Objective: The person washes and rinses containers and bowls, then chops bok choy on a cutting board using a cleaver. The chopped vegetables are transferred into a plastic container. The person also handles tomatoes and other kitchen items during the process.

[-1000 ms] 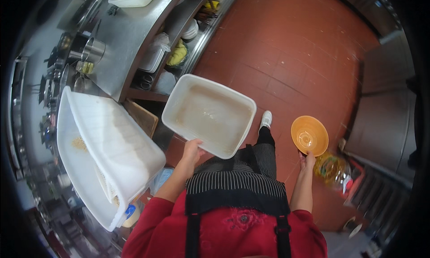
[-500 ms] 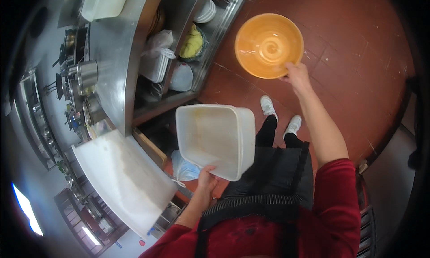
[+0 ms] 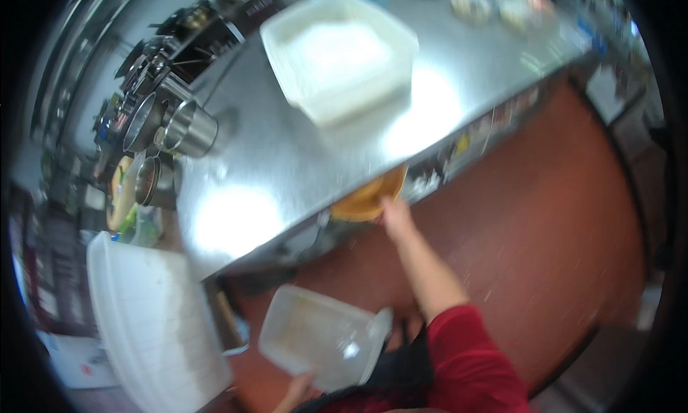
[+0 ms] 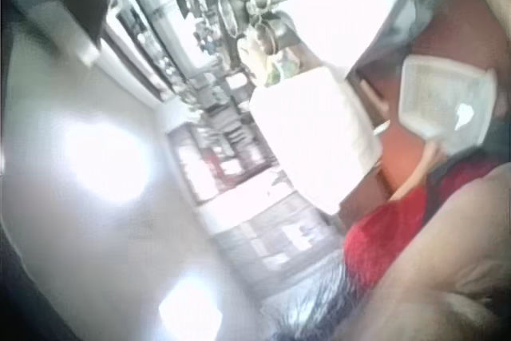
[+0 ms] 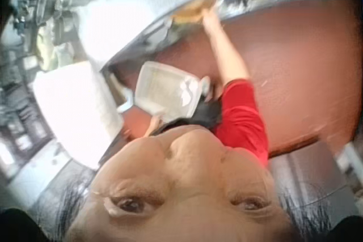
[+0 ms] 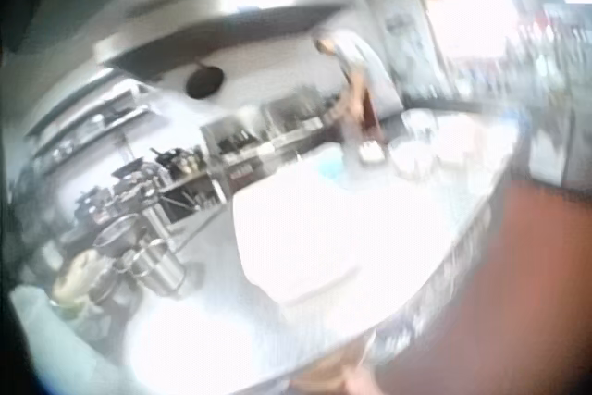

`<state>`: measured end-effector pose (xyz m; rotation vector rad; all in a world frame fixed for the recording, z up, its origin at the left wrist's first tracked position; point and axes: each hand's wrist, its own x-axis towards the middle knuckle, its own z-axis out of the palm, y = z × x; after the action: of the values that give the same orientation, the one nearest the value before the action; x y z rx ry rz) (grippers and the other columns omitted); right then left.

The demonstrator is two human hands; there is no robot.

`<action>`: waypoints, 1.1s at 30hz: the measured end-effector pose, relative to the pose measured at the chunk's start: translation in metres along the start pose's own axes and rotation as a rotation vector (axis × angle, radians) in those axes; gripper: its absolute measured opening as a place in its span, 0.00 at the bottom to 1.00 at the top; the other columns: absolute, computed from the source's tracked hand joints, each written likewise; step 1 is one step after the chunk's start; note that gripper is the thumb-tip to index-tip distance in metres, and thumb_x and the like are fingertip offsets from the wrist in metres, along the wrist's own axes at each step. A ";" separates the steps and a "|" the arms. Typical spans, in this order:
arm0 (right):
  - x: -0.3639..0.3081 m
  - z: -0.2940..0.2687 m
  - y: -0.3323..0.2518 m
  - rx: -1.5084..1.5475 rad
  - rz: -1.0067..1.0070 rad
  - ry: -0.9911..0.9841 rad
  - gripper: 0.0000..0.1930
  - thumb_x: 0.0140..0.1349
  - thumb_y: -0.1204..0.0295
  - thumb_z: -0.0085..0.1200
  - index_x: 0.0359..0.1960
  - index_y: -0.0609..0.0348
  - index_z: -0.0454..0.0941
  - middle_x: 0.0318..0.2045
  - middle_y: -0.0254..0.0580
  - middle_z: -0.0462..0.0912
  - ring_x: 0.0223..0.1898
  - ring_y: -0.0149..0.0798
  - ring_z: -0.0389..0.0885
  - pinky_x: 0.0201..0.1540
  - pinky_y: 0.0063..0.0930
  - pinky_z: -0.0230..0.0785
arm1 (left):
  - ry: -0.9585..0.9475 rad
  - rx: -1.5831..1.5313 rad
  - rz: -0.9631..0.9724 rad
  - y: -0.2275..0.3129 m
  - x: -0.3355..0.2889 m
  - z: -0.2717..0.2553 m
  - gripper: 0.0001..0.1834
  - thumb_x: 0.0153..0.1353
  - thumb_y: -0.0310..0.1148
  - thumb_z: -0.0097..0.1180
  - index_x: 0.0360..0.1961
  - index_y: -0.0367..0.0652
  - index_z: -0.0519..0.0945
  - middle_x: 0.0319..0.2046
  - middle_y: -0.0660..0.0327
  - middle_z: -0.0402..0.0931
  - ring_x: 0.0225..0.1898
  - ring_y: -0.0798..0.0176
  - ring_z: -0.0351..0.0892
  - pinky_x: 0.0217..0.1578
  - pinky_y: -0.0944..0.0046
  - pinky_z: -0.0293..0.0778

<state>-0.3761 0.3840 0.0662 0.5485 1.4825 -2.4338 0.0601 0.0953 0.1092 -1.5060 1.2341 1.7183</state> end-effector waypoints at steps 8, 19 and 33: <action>0.125 0.019 0.026 -0.049 0.032 -0.045 0.16 0.65 0.66 0.45 0.50 0.61 0.67 0.41 0.46 0.78 0.39 0.41 0.80 0.32 0.30 0.78 | -0.066 -0.674 -0.751 -0.090 0.110 0.053 0.36 0.54 0.48 0.48 0.47 0.18 0.62 0.44 0.29 0.65 0.44 0.47 0.69 0.48 0.60 0.65; 0.179 0.007 0.059 -0.186 0.109 -0.062 0.17 0.66 0.64 0.45 0.51 0.60 0.67 0.42 0.46 0.78 0.39 0.42 0.80 0.33 0.30 0.78 | 0.103 -0.336 -0.338 -0.122 0.070 0.127 0.30 0.55 0.48 0.47 0.40 0.23 0.72 0.33 0.36 0.75 0.30 0.46 0.74 0.37 0.48 0.70; 0.187 0.002 0.071 -0.291 0.125 -0.102 0.18 0.66 0.62 0.44 0.52 0.60 0.67 0.43 0.47 0.78 0.40 0.42 0.80 0.34 0.30 0.77 | 0.122 -0.460 -0.315 -0.091 0.043 0.137 0.34 0.58 0.48 0.44 0.53 0.25 0.66 0.50 0.38 0.69 0.50 0.38 0.68 0.54 0.56 0.63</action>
<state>-0.5178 0.3478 -0.0708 0.4340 1.6649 -2.0711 0.0641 0.2488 0.0361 -1.9715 0.6247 1.7862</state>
